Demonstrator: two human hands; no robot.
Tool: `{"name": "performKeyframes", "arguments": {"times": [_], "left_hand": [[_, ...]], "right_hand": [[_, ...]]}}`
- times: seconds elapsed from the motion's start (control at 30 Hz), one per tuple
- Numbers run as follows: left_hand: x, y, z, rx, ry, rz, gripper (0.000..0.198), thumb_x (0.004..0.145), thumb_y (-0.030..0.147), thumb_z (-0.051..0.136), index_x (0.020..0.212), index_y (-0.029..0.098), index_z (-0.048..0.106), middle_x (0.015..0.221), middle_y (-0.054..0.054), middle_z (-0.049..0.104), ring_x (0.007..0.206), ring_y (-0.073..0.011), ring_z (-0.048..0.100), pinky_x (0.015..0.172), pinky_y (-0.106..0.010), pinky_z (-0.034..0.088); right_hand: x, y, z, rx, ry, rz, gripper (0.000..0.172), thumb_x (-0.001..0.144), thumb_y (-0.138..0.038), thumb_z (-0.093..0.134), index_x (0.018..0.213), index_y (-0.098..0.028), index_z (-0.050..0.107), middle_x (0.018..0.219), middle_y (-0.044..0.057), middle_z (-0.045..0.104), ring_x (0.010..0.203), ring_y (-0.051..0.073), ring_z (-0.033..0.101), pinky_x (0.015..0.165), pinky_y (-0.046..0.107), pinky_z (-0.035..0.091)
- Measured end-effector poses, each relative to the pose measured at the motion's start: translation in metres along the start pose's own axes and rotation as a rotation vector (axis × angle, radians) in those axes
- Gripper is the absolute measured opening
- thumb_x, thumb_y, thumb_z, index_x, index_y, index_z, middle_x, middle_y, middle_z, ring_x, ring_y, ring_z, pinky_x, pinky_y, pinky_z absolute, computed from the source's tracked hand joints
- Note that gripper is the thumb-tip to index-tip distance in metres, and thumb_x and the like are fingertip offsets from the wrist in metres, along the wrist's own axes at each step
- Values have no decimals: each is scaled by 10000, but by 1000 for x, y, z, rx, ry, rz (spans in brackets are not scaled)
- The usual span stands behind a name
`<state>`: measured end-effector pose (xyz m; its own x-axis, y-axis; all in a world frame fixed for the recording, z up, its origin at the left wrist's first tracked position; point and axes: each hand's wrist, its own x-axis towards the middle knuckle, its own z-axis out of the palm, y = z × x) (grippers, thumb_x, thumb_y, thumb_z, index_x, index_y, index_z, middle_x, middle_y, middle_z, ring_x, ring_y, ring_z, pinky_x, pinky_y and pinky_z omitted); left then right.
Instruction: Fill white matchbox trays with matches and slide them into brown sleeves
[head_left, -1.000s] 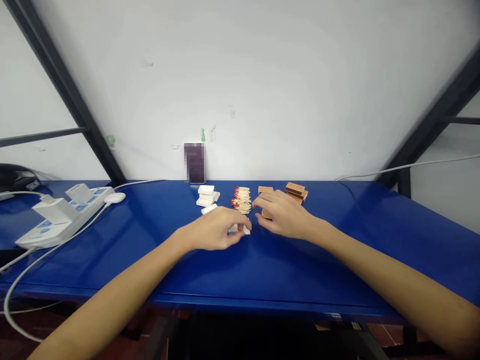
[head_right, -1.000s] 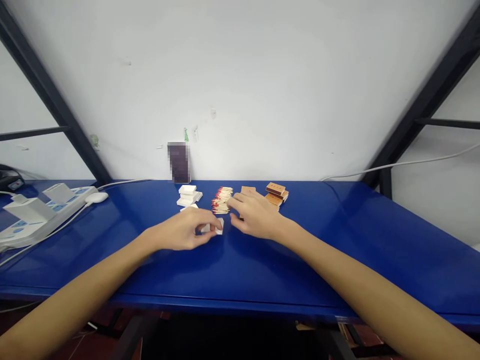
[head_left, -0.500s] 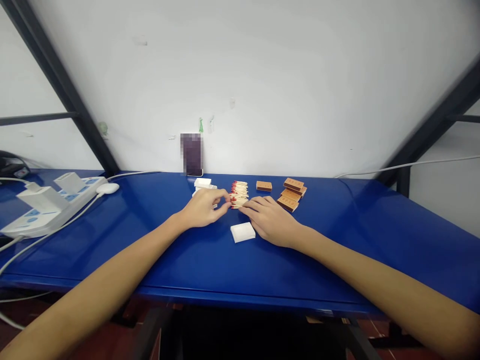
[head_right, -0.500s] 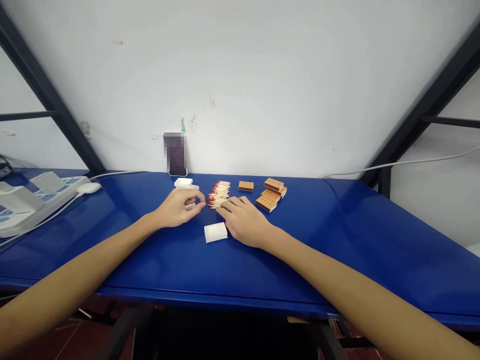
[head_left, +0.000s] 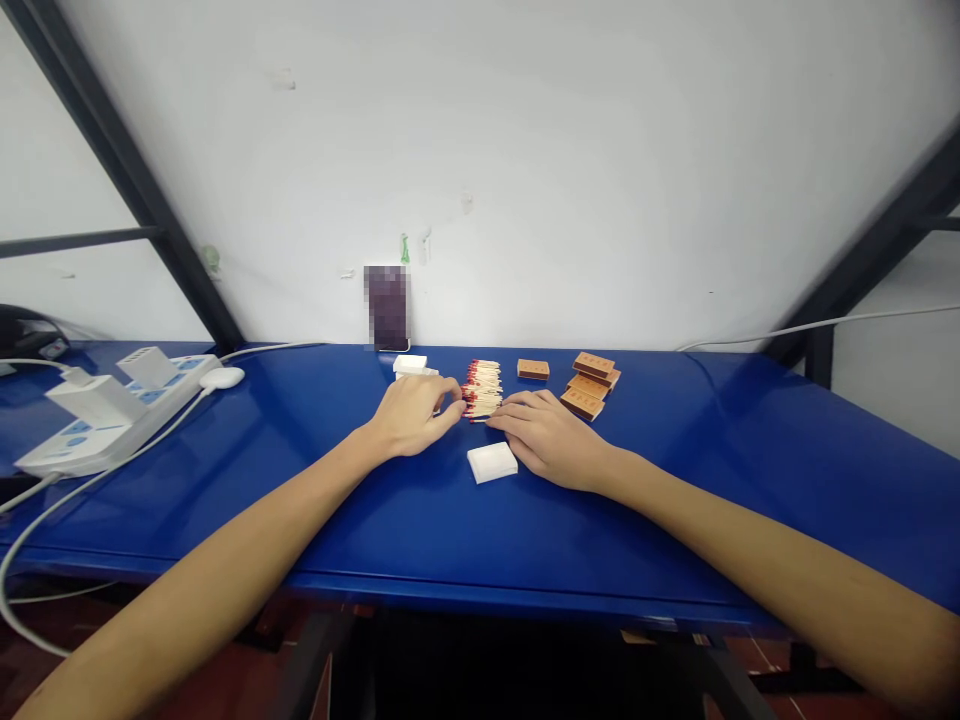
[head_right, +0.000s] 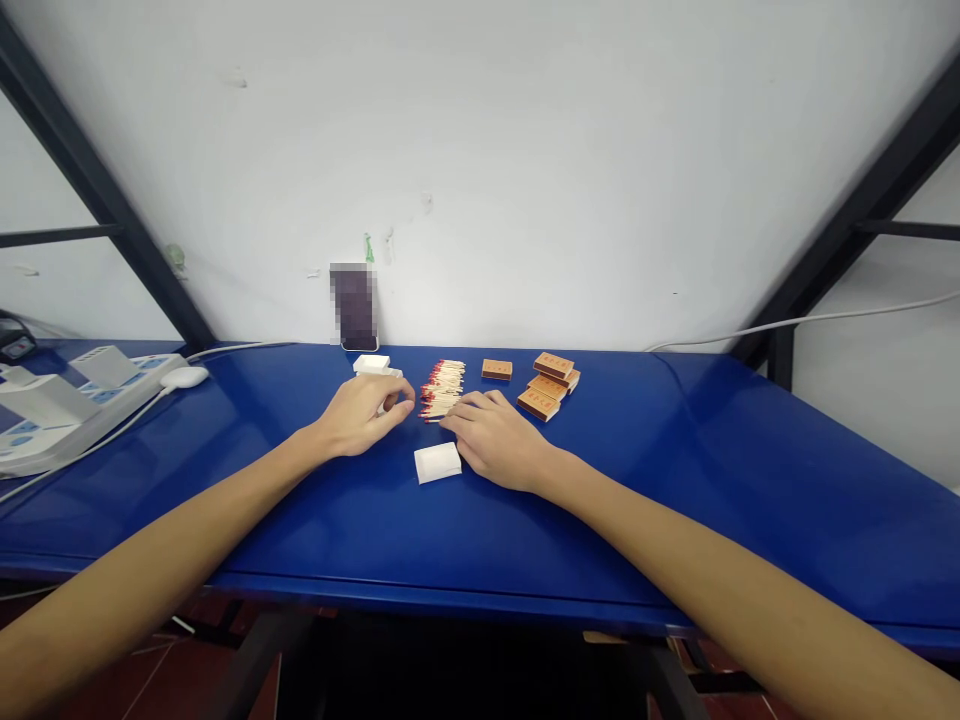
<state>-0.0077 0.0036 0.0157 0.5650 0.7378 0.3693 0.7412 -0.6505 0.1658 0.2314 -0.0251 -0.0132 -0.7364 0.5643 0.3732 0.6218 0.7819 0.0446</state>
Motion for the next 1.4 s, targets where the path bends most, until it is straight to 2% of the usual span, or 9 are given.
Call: {"name": "performKeyframes", "arguments": {"times": [0.13,0.2,0.33,0.47,0.63,0.73,0.9,1.17,1.4], "left_hand": [[2,-2,5,48,25,98,323,902,250,463,624,159,601,628,-24,583,661,-158,516,714,-321,354],[2,-2,7,3,5,124,354,911,243,455,590,161,581,555,-7,548,578,-135,468,684,-313,350],[0,-1,7,-62,-16,71,338,938,266,437,668,165,613,521,9,524,496,-120,428,574,-286,302],[-1,-1,6,-38,-68,73,319,956,281,426,753,164,642,566,-4,567,501,-125,476,545,-270,300],[0,-4,8,57,-77,144,262,943,209,419,988,177,675,822,-44,702,699,-171,620,631,-280,391],[0,-6,9,140,-99,154,263,910,177,439,991,192,689,918,-49,720,803,-199,642,662,-293,415],[-1,-7,10,191,-143,150,267,905,181,452,990,199,705,902,-51,710,806,-204,636,673,-297,442],[0,-8,12,153,-160,173,259,960,259,459,1045,202,697,954,-55,710,843,-198,650,727,-295,465],[2,-8,17,82,-153,205,268,979,228,420,1039,195,679,957,-67,705,888,-213,646,772,-317,470]], "right_hand": [[-1,0,1,27,41,-16,398,909,-93,460,1264,-164,624,1307,141,635,1174,298,554,932,476,432],[-1,-1,1,31,40,-26,441,902,-85,456,1311,-175,595,1358,140,608,1221,301,536,953,486,430],[0,-1,0,46,-14,-39,422,926,-99,433,1305,-177,600,1319,133,642,1257,296,523,976,498,418],[1,-1,-1,79,-17,-50,397,932,-95,429,1277,-161,613,1293,136,654,1219,282,551,977,481,420],[0,-1,0,93,-2,-31,368,931,-98,447,1247,-160,625,1272,129,660,1191,281,563,975,471,422],[1,-1,-1,95,-8,-25,359,929,-100,454,1228,-175,637,1241,125,676,1185,284,568,969,479,425],[1,-1,-1,91,7,-40,349,930,-109,447,1198,-153,667,1203,142,692,1185,298,566,959,502,439],[1,0,1,76,29,-37,338,931,-117,454,1159,-147,702,1174,153,697,1125,292,581,935,496,461],[2,-1,-1,62,3,-33,340,932,-117,464,1182,-136,694,1193,162,684,1160,304,546,944,509,456]]}}
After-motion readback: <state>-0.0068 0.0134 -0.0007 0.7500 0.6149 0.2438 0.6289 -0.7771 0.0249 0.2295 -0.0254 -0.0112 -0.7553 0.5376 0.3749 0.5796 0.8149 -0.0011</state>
